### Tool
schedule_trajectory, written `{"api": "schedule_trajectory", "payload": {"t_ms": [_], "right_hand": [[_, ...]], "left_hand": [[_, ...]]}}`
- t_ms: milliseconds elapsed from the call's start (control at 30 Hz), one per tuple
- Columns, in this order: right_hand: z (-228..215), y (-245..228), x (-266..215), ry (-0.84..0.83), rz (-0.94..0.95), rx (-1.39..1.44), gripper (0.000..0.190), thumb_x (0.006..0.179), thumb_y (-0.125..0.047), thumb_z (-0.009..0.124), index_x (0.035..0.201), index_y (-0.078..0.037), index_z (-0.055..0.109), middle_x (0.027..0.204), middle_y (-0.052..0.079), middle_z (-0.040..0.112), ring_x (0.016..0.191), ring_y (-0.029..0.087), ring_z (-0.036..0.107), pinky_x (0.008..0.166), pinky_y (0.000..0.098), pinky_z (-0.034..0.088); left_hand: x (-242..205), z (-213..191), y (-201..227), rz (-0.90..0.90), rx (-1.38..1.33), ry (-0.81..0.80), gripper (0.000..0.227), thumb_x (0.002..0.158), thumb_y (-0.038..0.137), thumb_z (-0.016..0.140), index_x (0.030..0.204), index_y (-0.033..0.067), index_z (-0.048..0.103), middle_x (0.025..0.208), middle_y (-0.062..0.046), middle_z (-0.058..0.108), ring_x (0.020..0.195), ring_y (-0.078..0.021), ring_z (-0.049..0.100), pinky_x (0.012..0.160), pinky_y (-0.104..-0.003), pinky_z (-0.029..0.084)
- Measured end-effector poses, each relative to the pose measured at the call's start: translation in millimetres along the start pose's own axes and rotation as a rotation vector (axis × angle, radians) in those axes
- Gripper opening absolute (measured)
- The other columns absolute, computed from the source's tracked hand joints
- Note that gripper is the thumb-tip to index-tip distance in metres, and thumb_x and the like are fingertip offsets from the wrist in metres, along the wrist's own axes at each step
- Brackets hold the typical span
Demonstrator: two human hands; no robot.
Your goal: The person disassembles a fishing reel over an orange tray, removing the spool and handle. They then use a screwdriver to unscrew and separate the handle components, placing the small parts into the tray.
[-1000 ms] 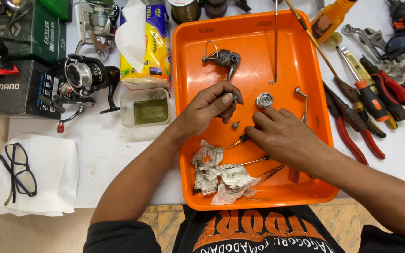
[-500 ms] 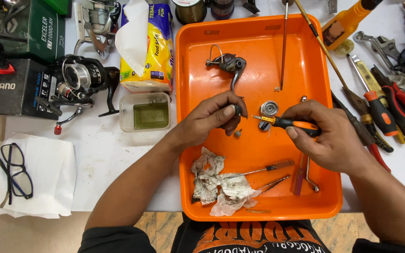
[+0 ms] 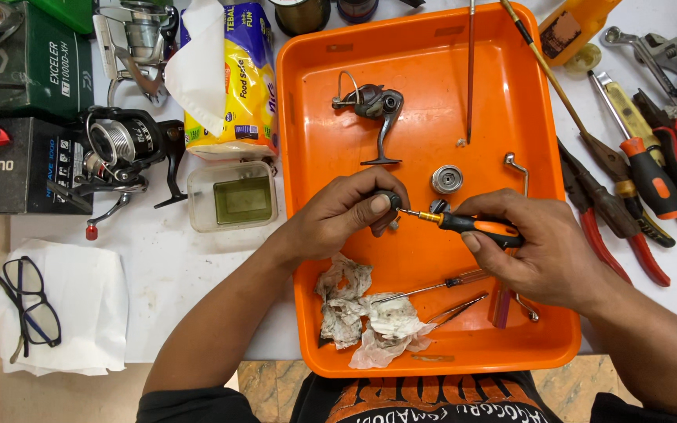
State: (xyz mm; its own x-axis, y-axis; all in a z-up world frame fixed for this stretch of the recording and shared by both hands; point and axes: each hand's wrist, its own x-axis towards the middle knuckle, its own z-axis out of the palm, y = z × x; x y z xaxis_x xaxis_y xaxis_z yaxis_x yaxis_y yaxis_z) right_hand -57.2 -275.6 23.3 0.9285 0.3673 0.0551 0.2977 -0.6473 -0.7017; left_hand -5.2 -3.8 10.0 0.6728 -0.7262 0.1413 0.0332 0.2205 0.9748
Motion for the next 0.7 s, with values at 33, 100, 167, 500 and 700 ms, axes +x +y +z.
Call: {"api": "schedule_trajectory", "payload": {"t_ms": [33, 100, 167, 500, 700], "right_hand": [[0.6, -0.7, -0.5, -0.002, -0.001, 0.000, 0.029, 0.086, -0.031, 0.061, 0.108, -0.013, 0.068, 0.093, -0.001, 0.075, 0.064, 0.014, 0.067, 0.060, 0.0278, 0.047], [0.2, -1.9, -0.4, 0.050, -0.068, 0.002, 0.029, 0.087, -0.030, 0.061, 0.107, -0.009, 0.068, 0.095, 0.002, 0.075, 0.073, 0.015, 0.071, 0.064, 0.0276, 0.051], [-1.5, -4.0, 0.2, 0.043, -0.072, 0.008, 0.029, 0.087, -0.029, 0.061, 0.106, -0.009, 0.068, 0.095, 0.003, 0.075, 0.073, 0.015, 0.071, 0.065, 0.0276, 0.050], [-6.9, -13.6, -1.3, -0.019, 0.044, -0.063, 0.031, 0.085, -0.029, 0.060, 0.112, -0.016, 0.068, 0.092, -0.004, 0.076, 0.057, 0.017, 0.065, 0.057, 0.0306, 0.046], [-2.1, -13.2, -7.1, -0.010, 0.086, -0.099, 0.031, 0.089, -0.031, 0.060, 0.114, -0.014, 0.069, 0.103, -0.001, 0.077, 0.086, 0.019, 0.073, 0.073, 0.0331, 0.052]], "left_hand": [[-0.8, 0.5, -0.1, 0.000, -0.001, 0.002, 0.030, 0.105, 0.031, 0.043, 0.110, 0.0044, 0.054, 0.085, -0.004, 0.050, 0.075, -0.0131, 0.050, 0.072, -0.027, 0.050], [-0.1, 0.5, 0.3, 0.000, 0.000, 0.002, 0.030, 0.105, 0.031, 0.043, 0.110, 0.0040, 0.054, 0.084, -0.004, 0.050, 0.074, -0.0132, 0.050, 0.072, -0.027, 0.050], [-0.1, 0.8, 0.3, -0.004, 0.013, 0.005, 0.030, 0.105, 0.032, 0.043, 0.110, 0.0038, 0.054, 0.084, -0.004, 0.051, 0.074, -0.0138, 0.052, 0.071, -0.027, 0.049], [2.0, 4.8, 8.4, -0.016, 0.343, 0.030, 0.034, 0.103, 0.037, 0.039, 0.108, 0.0076, 0.056, 0.085, -0.004, 0.057, 0.073, -0.0157, 0.060, 0.070, -0.028, 0.049], [4.6, 6.4, -3.3, 0.178, 0.729, 0.034, 0.027, 0.106, 0.029, 0.037, 0.110, 0.0082, 0.054, 0.085, -0.004, 0.060, 0.073, -0.0236, 0.056, 0.070, -0.037, 0.044]]}}
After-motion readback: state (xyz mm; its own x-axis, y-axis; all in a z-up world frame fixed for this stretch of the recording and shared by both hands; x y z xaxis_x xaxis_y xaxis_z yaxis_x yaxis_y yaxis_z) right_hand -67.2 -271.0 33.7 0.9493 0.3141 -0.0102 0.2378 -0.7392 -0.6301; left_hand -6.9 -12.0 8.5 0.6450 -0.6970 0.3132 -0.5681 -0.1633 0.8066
